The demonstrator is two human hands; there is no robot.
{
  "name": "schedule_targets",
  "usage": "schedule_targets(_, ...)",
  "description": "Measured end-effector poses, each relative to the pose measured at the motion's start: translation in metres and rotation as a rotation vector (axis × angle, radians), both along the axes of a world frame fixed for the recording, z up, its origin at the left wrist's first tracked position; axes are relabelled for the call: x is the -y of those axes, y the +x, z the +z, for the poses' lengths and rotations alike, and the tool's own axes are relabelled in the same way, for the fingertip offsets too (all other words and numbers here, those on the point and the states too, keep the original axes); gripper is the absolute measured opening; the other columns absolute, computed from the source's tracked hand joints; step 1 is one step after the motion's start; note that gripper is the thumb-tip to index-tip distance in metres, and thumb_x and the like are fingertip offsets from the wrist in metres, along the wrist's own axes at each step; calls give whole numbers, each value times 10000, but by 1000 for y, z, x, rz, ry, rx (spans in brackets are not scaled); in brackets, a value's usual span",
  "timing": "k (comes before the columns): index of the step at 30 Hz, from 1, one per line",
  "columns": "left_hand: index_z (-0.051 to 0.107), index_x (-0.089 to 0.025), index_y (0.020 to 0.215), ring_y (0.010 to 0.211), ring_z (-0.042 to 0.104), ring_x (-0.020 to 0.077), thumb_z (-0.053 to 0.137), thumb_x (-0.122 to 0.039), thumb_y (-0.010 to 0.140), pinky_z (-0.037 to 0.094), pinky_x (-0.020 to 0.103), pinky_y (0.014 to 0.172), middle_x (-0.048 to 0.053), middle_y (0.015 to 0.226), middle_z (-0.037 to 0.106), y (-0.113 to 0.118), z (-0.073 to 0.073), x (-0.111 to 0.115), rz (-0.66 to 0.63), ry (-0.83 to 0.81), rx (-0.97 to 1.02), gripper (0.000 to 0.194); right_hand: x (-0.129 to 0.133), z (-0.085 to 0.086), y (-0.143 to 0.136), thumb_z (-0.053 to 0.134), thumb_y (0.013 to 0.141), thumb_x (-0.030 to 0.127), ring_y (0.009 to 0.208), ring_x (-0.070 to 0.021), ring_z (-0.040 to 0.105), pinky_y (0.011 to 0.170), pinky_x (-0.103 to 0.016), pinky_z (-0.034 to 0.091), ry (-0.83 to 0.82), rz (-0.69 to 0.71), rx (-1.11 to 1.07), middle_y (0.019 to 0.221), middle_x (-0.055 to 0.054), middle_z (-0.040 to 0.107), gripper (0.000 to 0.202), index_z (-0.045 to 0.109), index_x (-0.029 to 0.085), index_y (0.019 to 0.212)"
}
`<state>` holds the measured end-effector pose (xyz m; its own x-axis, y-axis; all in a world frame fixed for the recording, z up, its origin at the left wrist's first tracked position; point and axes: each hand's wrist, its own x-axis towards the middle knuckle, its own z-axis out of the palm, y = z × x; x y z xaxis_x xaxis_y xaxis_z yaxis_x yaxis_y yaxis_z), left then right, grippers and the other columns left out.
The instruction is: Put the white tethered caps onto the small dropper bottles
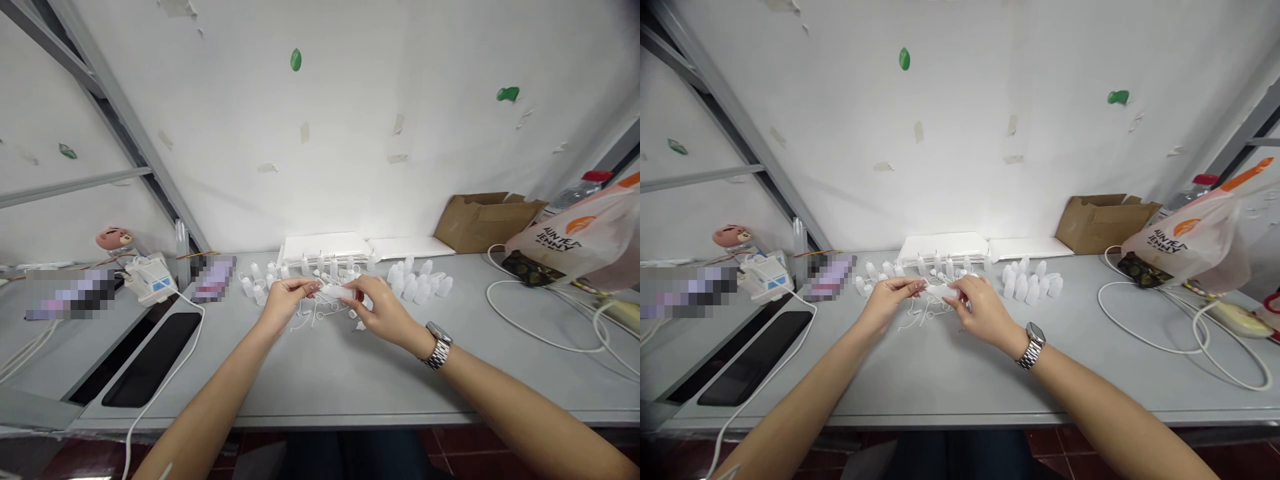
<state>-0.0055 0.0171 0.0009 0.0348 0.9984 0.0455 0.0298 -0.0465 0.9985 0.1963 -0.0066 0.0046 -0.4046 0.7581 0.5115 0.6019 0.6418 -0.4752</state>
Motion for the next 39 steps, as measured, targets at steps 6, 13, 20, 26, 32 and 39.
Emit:
schedule_targets(6, 722, -182, 723, 636, 563, 133, 713, -350, 594, 450, 269, 664, 35, 731, 701, 3, -4, 0, 17, 39, -58, 212, -3, -4, 0, 488, 858, 278, 683, -152, 524, 739, -338, 372, -15, -11, 12, 758, -28, 594, 148, 554, 182, 949)
schedule_targets(13, 714, -168, 716, 631, 573, 140, 709, -370, 590, 449, 273, 663, 31, 700, 692, 7, -4, 0, 30, 71, -79, 238, -2, -1, -2, 505, 845, 302, 659, -149, 527, 704, -319, 397, -125, -10, -69, 720, -16, 599, 142, 569, 181, 883)
schedule_targets(20, 661, -129, 742, 623, 571, 138, 511, -542, 733, 421, 263, 628, 44, 681, 645, 6, -3, -4, 21, 80, -41, 439, -3, -1, -4, 492, 845, 312, 699, -162, 517, 675, -303, 415, -207, -67, -219, 748, -39, 582, 167, 571, 170, 883)
schedule_targets(26, 595, -150, 664, 613, 538, 119, 489, -463, 780, 398, 237, 617, 10, 612, 580, 7, 0, 0, -70, 192, -135, 350, -2, 0, -4, 485, 848, 312, 690, -160, 509, 678, -306, 415, -206, -58, -221, 741, -38, 574, 170, 572, 171, 882)
schedule_targets(32, 565, -160, 662, 596, 533, 119, 479, -416, 790, 406, 240, 607, 3, 601, 569, 9, 1, 2, -66, 213, -155, 298, -1, 2, -4, 481, 849, 334, 682, -162, 517, 671, -310, 416, -180, -61, -187, 728, -35, 583, 182, 568, 175, 872)
schedule_targets(39, 566, -162, 668, 622, 547, 122, 509, -384, 777, 421, 248, 648, 4, 631, 580, 8, -8, -2, -56, 234, -165, 254, -2, -4, -5, 482, 849, 325, 682, -162, 521, 664, -304, 419, -170, -65, -179, 733, -36, 587, 177, 567, 174, 883)
